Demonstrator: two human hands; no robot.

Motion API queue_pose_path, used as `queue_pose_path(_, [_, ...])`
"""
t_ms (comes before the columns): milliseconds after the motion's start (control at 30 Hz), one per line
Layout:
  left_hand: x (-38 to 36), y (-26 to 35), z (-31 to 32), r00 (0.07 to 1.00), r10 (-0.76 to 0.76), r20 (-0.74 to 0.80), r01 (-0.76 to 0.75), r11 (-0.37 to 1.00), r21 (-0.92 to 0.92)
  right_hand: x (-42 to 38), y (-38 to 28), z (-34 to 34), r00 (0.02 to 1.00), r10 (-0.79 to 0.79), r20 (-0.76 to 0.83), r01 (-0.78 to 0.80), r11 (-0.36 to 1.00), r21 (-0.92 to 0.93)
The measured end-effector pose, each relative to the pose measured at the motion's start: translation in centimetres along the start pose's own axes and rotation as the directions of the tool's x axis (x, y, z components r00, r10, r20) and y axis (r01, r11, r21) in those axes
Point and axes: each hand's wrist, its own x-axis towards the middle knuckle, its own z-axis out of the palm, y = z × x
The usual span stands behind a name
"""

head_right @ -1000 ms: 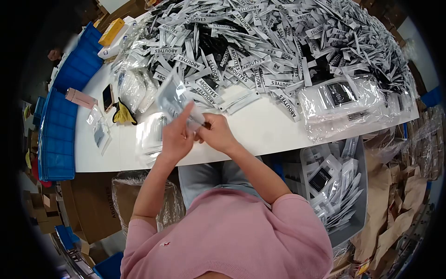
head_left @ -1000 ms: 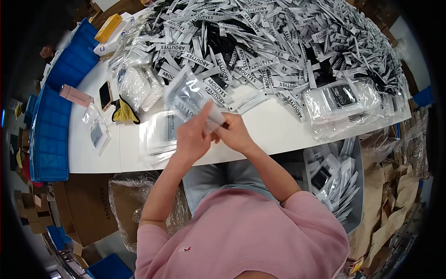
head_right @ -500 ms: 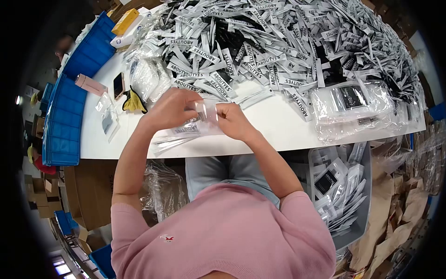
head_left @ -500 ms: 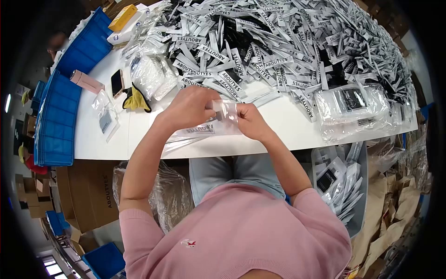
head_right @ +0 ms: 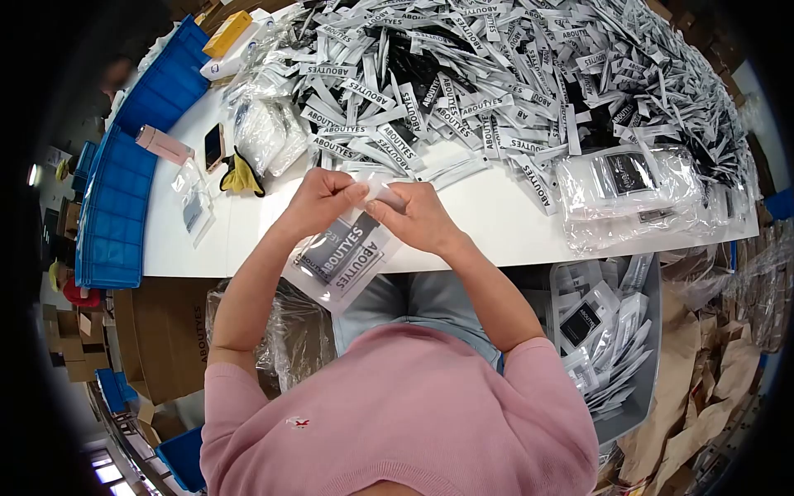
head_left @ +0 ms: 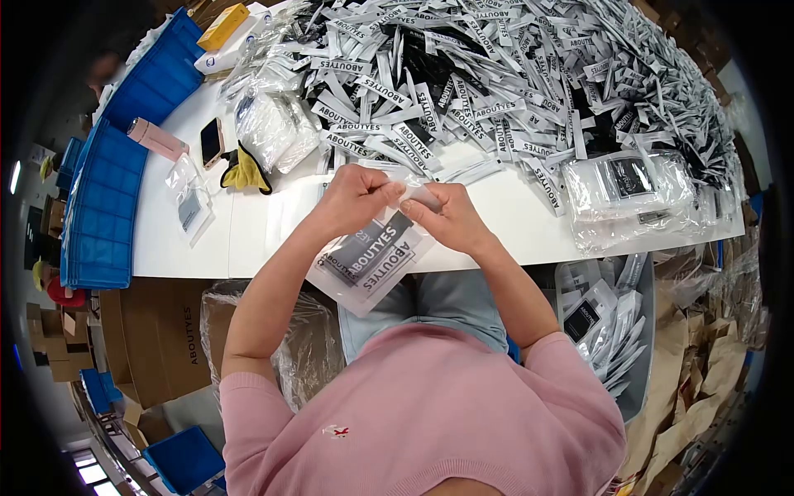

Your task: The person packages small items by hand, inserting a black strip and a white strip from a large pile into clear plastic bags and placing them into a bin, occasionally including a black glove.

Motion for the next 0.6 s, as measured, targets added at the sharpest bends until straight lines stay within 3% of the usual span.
queue_pose_path(67, [-0.4, -0.4, -0.7, 0.998, -0.064, -0.027, 0.062, 0.995, -0.079, -0.3, 0.0, -0.2, 1.000, -0.011, -0.028, 0.012, 0.999, 0.044])
queue_pose_path(133, [-1.0, -0.5, -0.5, 0.974, 0.115, -0.194, -0.106, 0.993, 0.058, -0.9, 0.2, -1.0, 0.999, -0.005, 0.043, 0.009, 0.996, -0.091])
queue_pose_path(167, [-1.3, 0.2, -0.6, 0.972, 0.198, -0.129, -0.139, 0.921, 0.365, -1.0, 0.2, -0.9, 0.999, -0.004, 0.043, 0.007, 0.996, -0.091])
queue_pose_path(233, [-1.5, 0.7, 0.2, 0.905, 0.419, 0.073, -0.372, 0.698, 0.611, -1.1, 0.1, -0.3, 0.958, -0.277, 0.068, 0.283, 0.898, -0.335])
queue_pose_path(300, [-1.5, 1.3, 1.4, 0.910, 0.399, 0.118, -0.393, 0.734, 0.554, -1.4, -0.3, 0.1, 0.959, -0.269, 0.083, 0.281, 0.895, -0.346])
queue_pose_path(400, [-1.2, 1.0, 1.9, 0.895, 0.410, 0.175, -0.415, 0.622, 0.664, -2.2, -0.2, -0.5, 0.970, -0.237, 0.046, 0.238, 0.907, -0.348])
queue_pose_path(467, [-1.0, 0.8, 2.3, 0.944, 0.285, 0.164, -0.328, 0.781, 0.531, -3.3, 0.6, -1.6, 0.942, -0.329, 0.066, 0.327, 0.856, -0.400])
queue_pose_path(500, [-0.9, 0.5, 2.3, 0.939, 0.298, 0.175, -0.345, 0.779, 0.523, -4.2, 0.7, -2.8, 0.951, -0.300, 0.069, 0.301, 0.860, -0.411])
queue_pose_path(567, [-1.0, -0.6, 1.6, 0.984, 0.143, 0.105, -0.172, 0.913, 0.370, -6.9, 1.0, -7.5, 0.984, -0.155, 0.090, 0.179, 0.874, -0.453])
queue_pose_path(600, [-1.2, -2.1, 1.0, 0.975, 0.219, 0.025, -0.206, 0.864, 0.458, -8.8, 1.2, -10.8, 0.994, -0.038, 0.106, 0.085, 0.872, -0.483])
